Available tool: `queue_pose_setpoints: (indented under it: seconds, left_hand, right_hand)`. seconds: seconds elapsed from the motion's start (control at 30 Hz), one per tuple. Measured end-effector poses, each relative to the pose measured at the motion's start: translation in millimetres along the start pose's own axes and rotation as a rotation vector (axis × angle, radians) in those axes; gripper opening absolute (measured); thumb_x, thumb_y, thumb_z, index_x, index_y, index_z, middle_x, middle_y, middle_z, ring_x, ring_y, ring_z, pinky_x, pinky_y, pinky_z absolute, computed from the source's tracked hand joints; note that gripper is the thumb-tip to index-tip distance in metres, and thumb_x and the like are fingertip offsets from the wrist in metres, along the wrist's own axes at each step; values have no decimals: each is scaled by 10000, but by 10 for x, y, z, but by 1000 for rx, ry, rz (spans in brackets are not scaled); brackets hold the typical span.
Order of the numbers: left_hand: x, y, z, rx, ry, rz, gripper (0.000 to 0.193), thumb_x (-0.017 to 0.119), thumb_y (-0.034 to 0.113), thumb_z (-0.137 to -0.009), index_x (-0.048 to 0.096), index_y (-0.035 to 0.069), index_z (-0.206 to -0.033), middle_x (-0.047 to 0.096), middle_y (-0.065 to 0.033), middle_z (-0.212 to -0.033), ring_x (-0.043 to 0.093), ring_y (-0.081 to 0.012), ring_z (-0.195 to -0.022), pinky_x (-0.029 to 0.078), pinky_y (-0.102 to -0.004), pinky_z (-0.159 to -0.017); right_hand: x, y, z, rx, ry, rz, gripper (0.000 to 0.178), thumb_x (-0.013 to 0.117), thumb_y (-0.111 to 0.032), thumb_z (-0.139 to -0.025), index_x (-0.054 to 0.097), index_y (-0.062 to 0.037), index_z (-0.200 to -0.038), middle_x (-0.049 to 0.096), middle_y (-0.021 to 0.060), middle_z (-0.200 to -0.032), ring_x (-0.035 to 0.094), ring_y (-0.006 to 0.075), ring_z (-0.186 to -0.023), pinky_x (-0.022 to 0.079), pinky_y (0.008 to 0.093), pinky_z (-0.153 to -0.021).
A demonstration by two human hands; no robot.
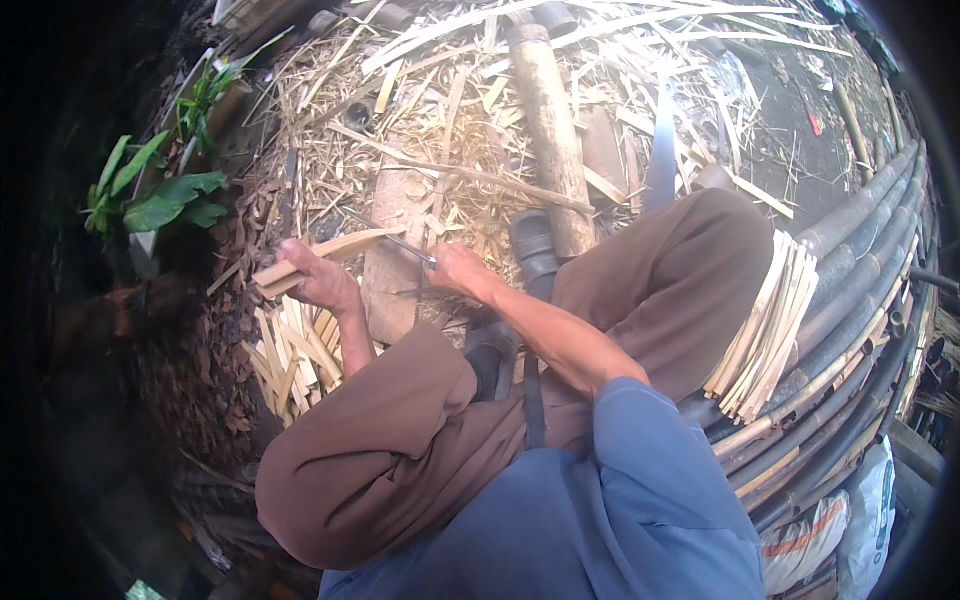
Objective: The person sits on the ground and repeatedly splits bamboo strips into smaller pieces using a machete. They place the finished pieces into a growing pile beside them.
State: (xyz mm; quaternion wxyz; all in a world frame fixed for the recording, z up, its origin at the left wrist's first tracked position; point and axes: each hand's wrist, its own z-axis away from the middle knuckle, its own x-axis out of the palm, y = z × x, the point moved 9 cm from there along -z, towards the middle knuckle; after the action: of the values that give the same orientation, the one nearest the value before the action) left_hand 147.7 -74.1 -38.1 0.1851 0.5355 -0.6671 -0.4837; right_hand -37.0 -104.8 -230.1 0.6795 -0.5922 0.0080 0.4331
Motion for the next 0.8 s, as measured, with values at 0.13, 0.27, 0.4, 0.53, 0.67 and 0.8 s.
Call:
queue_pose_setpoints:
  seconds: [0.13, 0.27, 0.4, 0.53, 0.67, 0.8]
  left_hand:
    - [11, -38, 40, 152, 37, 19, 359, 518, 241, -1025, 544, -46, -811, 518, -112, -697, 469, -260, -624, 400, -388, -599]
    - [87, 36, 81, 53, -14, 139, 342, 537, 270, -1022, 541, -31, -859, 555, -104, -771, 514, -206, -665, 449, -352, -606]
    - [-31, -144, -44, -55, 117, 196, 372, 503, 265, -1034, 514, -22, -799, 485, -92, -689, 443, -185, -602, 381, -324, -558]
    - [115, 228, -28, 184, -14, -43, 402, 488, 259, -1037, 513, -26, -755, 462, -95, -653, 433, -205, -602, 380, -363, -565]
    - [66, 142, 24, 54, -15, 34, 384, 512, 245, -1028, 484, -18, -748, 455, -87, -654, 421, -196, -606, 383, -368, -579]
    - [103, 69, -66, 88, -36, 115, 356, 520, 258, -1033, 492, 13, -777, 469, -53, -678, 428, -157, -615, 399, -317, -570]
  right_hand:
    - [-48, -443, 288, -79, -61, 0, 317, 642, -182, -829, 676, -44, -1113, 686, 264, -836, 689, 425, -829, 563, 500, -757]
    - [10, 379, 231, 36, 110, 113, 278, 652, -188, -818, 677, -19, -1038, 679, 257, -812, 697, 404, -800, 560, 497, -743]
    - [128, 329, 251, 203, -203, -182, 242, 650, -195, -815, 693, 23, -914, 687, 272, -853, 696, 387, -817, 573, 477, -753]
    - [6, -10, 323, 26, -23, -22, 325, 631, -192, -830, 639, 38, -1059, 682, 268, -825, 687, 422, -779, 573, 497, -722]
    - [39, 68, 545, 25, -84, -43, 293, 644, -205, -834, 661, 3, -1038, 682, 276, -888, 676, 446, -850, 561, 509, -759]
    - [174, 609, 334, 166, -88, -58, 291, 632, -214, -831, 677, -1, -1025, 674, 287, -884, 674, 442, -877, 538, 496, -783]
